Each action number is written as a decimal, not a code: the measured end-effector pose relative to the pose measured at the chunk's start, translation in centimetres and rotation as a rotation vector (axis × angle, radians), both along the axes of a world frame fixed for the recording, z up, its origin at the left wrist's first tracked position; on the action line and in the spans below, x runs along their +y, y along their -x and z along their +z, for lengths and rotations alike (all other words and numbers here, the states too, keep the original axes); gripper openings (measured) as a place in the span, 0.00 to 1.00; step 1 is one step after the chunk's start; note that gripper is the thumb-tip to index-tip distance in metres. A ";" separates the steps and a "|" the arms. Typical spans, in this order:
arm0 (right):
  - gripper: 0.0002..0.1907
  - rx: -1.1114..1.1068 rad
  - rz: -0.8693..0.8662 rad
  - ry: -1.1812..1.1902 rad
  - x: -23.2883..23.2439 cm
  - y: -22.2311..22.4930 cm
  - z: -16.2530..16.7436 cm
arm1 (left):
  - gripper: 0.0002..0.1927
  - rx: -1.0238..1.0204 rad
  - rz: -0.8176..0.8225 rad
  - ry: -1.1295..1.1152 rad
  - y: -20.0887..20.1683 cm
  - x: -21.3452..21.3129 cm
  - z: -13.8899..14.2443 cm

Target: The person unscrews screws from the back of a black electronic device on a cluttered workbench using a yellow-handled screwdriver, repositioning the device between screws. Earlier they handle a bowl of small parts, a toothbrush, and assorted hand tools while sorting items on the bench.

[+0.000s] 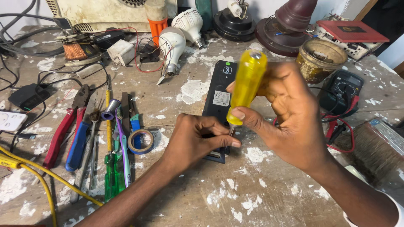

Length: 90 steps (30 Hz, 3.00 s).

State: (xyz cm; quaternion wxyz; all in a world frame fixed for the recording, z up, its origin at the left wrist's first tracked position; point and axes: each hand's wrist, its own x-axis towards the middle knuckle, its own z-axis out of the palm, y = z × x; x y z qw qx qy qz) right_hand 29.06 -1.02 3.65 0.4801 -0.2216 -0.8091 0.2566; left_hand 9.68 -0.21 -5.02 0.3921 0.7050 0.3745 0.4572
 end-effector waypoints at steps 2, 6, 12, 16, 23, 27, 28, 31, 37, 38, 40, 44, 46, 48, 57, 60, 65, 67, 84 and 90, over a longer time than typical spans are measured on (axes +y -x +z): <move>0.30 -0.049 -0.077 -0.050 -0.2 0.1 0.1 | 0.12 0.012 0.029 -0.018 -0.1 -0.1 0.0; 0.28 -0.078 -0.118 0.033 -0.5 0.4 0.1 | 0.14 -0.028 0.017 -0.017 -0.3 -0.3 0.1; 0.31 0.029 -0.016 0.145 0.2 0.4 0.3 | 0.17 0.035 -0.191 -0.115 0.8 0.0 0.7; 0.31 0.034 0.018 0.079 0.3 0.2 0.1 | 0.14 0.098 -0.202 -0.029 0.9 0.0 0.6; 0.23 -0.166 -0.158 -0.026 -0.1 0.0 -0.9 | 0.10 -0.046 -0.061 0.062 0.2 0.3 -0.2; 0.26 -0.130 -0.132 -0.011 -0.3 -0.1 -1.1 | 0.10 -0.109 -0.043 0.120 0.1 0.3 -0.6; 0.29 -0.109 -0.122 -0.005 -0.3 0.0 -1.1 | 0.10 -0.150 -0.064 0.113 0.1 0.4 -0.7; 0.34 -0.075 -0.082 -0.040 -0.3 0.1 -1.2 | 0.14 -0.173 -0.111 0.078 0.3 0.6 -0.8; 0.34 -0.025 -0.051 -0.004 -0.3 0.2 -1.0 | 0.13 -0.115 -0.173 0.078 0.6 0.6 -0.6; 0.34 -0.014 -0.038 -0.009 -0.2 0.1 -1.0 | 0.13 -0.125 -0.199 0.092 0.6 0.5 -0.5; 0.32 0.008 -0.048 -0.011 -0.2 0.1 -0.9 | 0.13 -0.146 -0.252 0.119 0.8 0.4 -0.3; 0.32 0.121 -0.093 0.003 0.1 -0.1 -0.7 | 0.14 0.124 -0.080 -0.247 1.4 0.7 0.8; 0.32 0.182 -0.094 0.011 0.2 -0.4 -0.7 | 0.20 0.266 0.022 -0.525 2.3 1.2 1.6; 0.31 0.219 -0.086 0.004 0.5 -0.6 -0.7 | 0.22 0.362 0.031 -0.324 3.4 1.6 2.4; 0.29 0.199 -0.083 -0.122 1.4 -1.0 -2.0 | 0.25 0.565 -0.217 -0.170 5.6 3.0 2.4; 0.31 0.202 -0.074 -0.102 0.7 -1.1 -2.3 | 0.26 0.526 -0.222 -0.253 5.6 2.8 2.0; 0.39 0.224 0.025 -0.029 0.2 -1.0 -1.9 | 0.21 0.482 -0.177 -0.683 3.2 2.2 1.0; 0.39 0.203 0.056 -0.014 -0.1 -0.9 -1.7 | 0.23 0.444 -0.243 -0.495 2.9 1.8 1.0; 0.34 0.172 0.041 0.056 0.3 0.3 -2.3 | 0.30 0.472 -0.285 -0.484 3.1 1.6 1.1; 0.39 -0.002 -0.144 -0.197 -0.7 0.2 -2.0 | 0.21 0.446 -0.278 -0.510 3.1 1.6 1.1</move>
